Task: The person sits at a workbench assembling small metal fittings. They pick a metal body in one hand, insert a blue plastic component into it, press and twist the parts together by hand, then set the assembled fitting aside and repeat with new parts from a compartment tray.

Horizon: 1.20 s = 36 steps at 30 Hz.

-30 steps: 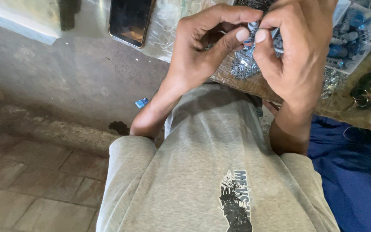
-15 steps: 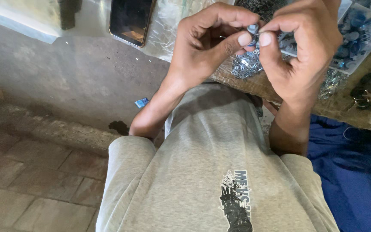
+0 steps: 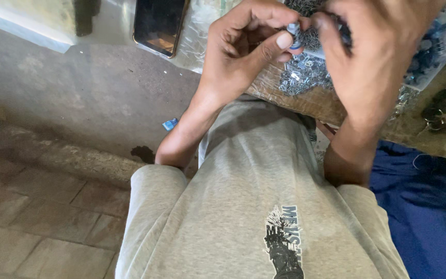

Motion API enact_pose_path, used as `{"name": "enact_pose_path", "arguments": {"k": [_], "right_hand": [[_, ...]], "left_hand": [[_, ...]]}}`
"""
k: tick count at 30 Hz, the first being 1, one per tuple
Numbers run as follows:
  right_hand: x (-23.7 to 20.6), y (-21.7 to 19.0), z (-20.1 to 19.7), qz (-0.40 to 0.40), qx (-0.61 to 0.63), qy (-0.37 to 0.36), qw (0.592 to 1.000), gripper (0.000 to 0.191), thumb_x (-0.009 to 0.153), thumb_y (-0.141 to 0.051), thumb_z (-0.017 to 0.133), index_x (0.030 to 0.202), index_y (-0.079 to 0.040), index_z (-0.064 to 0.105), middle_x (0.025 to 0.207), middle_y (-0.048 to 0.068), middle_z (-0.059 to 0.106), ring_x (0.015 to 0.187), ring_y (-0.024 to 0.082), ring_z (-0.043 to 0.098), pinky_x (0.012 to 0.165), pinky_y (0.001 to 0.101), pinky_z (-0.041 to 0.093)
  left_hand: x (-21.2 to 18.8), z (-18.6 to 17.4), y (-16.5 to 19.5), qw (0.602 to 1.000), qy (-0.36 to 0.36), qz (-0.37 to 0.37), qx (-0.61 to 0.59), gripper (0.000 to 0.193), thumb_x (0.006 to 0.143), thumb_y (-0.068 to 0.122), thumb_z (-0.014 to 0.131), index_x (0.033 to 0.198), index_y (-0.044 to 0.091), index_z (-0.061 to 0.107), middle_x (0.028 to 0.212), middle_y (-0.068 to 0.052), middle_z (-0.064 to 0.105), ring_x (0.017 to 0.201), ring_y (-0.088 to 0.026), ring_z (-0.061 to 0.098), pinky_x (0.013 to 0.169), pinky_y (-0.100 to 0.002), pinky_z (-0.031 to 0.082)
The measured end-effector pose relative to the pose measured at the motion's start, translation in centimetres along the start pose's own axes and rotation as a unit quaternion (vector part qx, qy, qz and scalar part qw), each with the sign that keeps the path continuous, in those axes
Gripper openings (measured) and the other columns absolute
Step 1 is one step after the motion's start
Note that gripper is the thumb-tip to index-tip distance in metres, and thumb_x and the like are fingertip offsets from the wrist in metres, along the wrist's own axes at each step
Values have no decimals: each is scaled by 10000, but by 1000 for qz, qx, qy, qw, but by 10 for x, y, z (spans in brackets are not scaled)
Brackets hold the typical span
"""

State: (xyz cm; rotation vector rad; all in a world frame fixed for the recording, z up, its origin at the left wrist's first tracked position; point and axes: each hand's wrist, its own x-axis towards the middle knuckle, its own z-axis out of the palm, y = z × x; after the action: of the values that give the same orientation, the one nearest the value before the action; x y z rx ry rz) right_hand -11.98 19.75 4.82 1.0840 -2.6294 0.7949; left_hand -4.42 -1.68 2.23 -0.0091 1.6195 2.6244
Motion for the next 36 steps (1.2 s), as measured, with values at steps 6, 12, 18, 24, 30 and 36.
{"name": "enact_pose_path", "arguments": {"k": [6,12,18,24,30,36], "right_hand": [[-13,4,14,7,-47,-26,999,111,993,-62,607,1092,-24,574,1122,128,534,1137,322,513,1085,494,328],[-9,2,10,20,72,-9,997,77,1138,-84,544,1076,-39,557,1025,134,550,1013,316,519,1076,498,359],[-2,-11,-3,8,148,-18,989,186,1196,-135,554,1057,-16,594,1028,137,600,1033,338,548,1014,462,388],[-1,-12,-7,5,157,-27,987,143,1179,-105,567,1082,-9,606,1061,128,606,1077,331,552,1026,447,402],[-2,-12,-6,-12,136,-20,990,143,1179,-82,589,1051,-17,592,1064,112,597,1068,316,539,988,425,387],[5,-6,-7,-29,208,-22,977,204,1170,-98,709,1027,2,604,984,106,619,949,282,555,906,409,415]], "left_hand": [[-2,1,0,1000,19,-19,0,183,1161,22,664,1329,17,591,1239,-90,722,1017,-135,761,879,-258,667],[1,3,-1,1000,-1,-2,31,199,1170,32,666,1359,37,603,1238,-70,721,1017,-122,760,835,-247,668],[0,9,-1,1000,3,-20,22,210,1165,24,686,1362,19,615,1217,-65,716,1005,-116,743,847,-244,656],[0,11,3,1000,7,-22,22,212,1159,16,702,1360,12,634,1199,-69,722,993,-106,729,878,-247,654],[0,13,6,999,9,-15,44,209,1144,15,713,1343,5,650,1179,-68,729,958,-96,731,859,-234,652],[5,6,4,998,-22,16,51,186,1098,-14,728,1278,-8,678,1124,-79,707,945,-120,728,824,-239,646]]}}
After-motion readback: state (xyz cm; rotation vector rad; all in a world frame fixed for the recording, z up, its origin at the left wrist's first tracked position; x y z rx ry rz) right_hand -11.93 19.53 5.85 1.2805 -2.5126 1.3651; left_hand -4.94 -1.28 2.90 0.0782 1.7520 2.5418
